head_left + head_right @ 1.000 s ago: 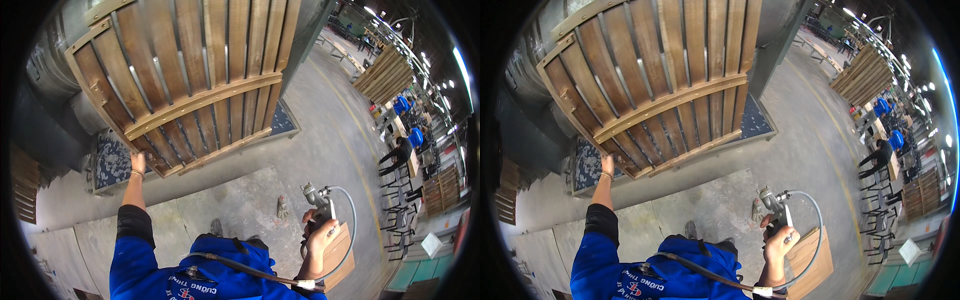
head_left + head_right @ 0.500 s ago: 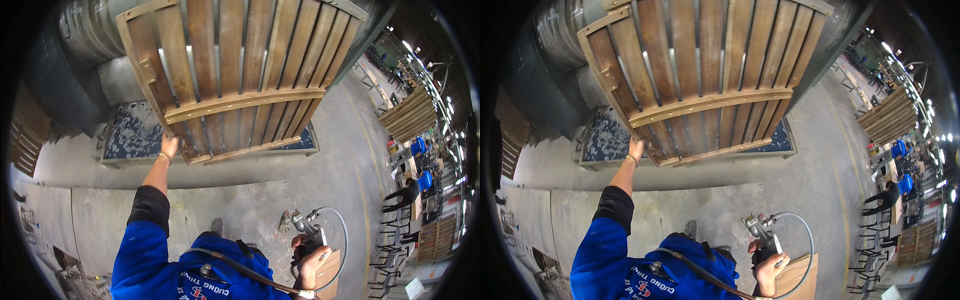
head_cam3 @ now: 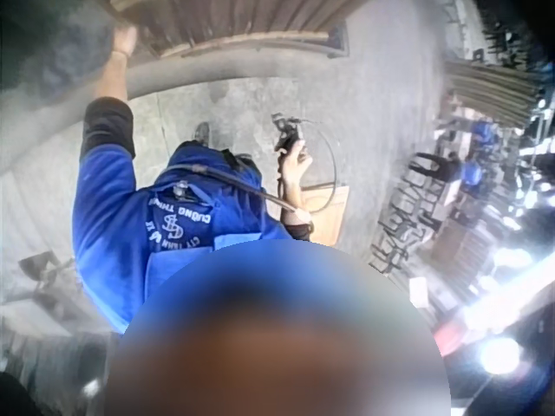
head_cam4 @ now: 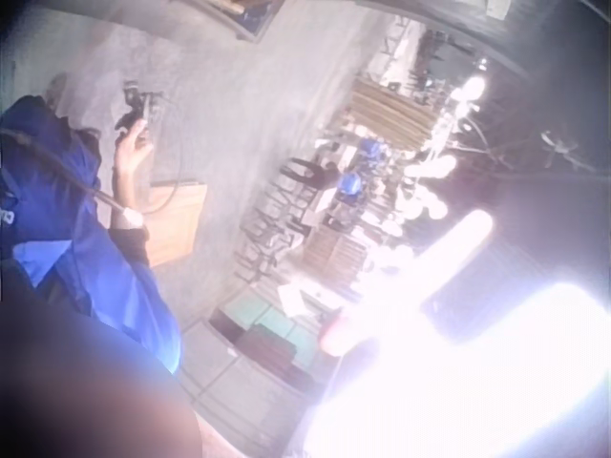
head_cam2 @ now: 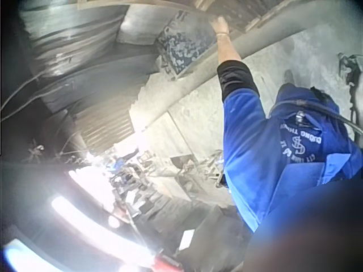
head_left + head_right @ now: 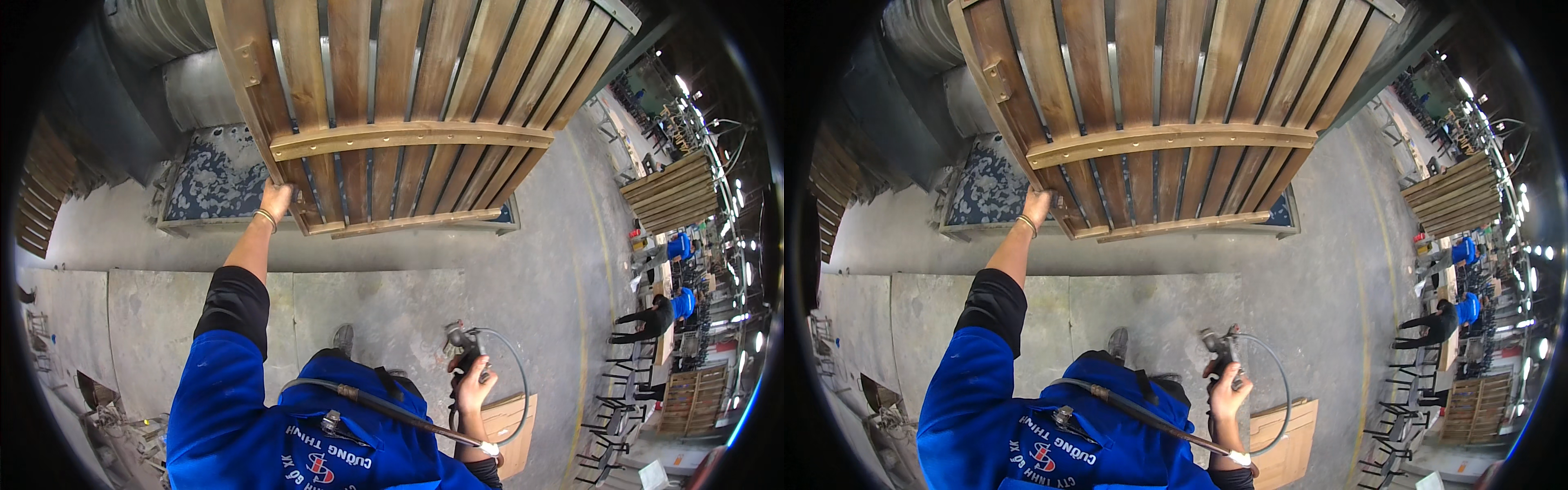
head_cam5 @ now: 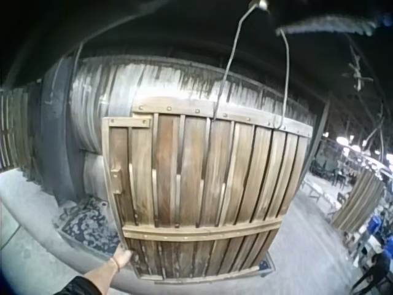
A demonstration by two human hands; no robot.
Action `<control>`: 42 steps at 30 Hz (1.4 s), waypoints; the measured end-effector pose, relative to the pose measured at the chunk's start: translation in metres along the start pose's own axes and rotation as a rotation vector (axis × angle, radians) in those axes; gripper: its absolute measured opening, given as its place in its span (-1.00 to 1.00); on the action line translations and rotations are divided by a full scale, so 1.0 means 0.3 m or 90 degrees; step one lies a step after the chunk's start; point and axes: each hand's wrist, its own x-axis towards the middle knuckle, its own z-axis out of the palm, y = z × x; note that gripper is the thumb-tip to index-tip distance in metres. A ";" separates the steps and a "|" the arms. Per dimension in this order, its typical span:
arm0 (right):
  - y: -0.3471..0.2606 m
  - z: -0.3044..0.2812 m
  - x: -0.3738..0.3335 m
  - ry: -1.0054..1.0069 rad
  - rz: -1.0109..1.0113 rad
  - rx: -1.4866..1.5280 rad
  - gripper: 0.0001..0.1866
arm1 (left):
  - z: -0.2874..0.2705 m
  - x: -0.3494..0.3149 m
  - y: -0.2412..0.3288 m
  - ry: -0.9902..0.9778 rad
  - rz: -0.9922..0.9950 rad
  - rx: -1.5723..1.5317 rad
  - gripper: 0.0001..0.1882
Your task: The person uses a spray gun to apply finish to hanging wooden slatted panels in a spray booth. They repeatedly reposition each panel by hand to coat all sides, then move to the next panel and repeat the process.
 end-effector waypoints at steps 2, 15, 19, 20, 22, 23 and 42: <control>-0.001 0.013 -0.013 -0.125 -0.016 0.014 -0.32 | -0.003 -0.010 0.010 -0.001 0.028 0.020 -0.45; -0.108 -0.263 0.190 0.284 -0.148 0.078 -0.42 | -0.011 -0.031 0.009 0.002 0.042 -0.030 -0.49; -0.219 -0.284 0.157 0.264 -0.205 0.070 -0.43 | -0.014 -0.039 0.005 -0.017 0.117 -0.022 -0.50; -0.260 -0.280 0.148 0.266 -0.229 0.058 -0.38 | -0.010 -0.043 0.008 -0.016 0.145 -0.030 -0.52; -0.367 -0.287 0.131 0.296 -0.256 0.084 -0.37 | -0.011 -0.057 0.030 0.017 0.112 -0.006 -0.53; -0.427 -0.295 0.127 0.310 -0.317 0.075 -0.36 | -0.010 -0.067 0.044 0.019 0.105 -0.003 -0.52; -0.755 -0.400 0.005 0.112 -0.534 0.003 -0.28 | 0.005 -0.103 0.043 0.042 0.057 -0.045 -0.47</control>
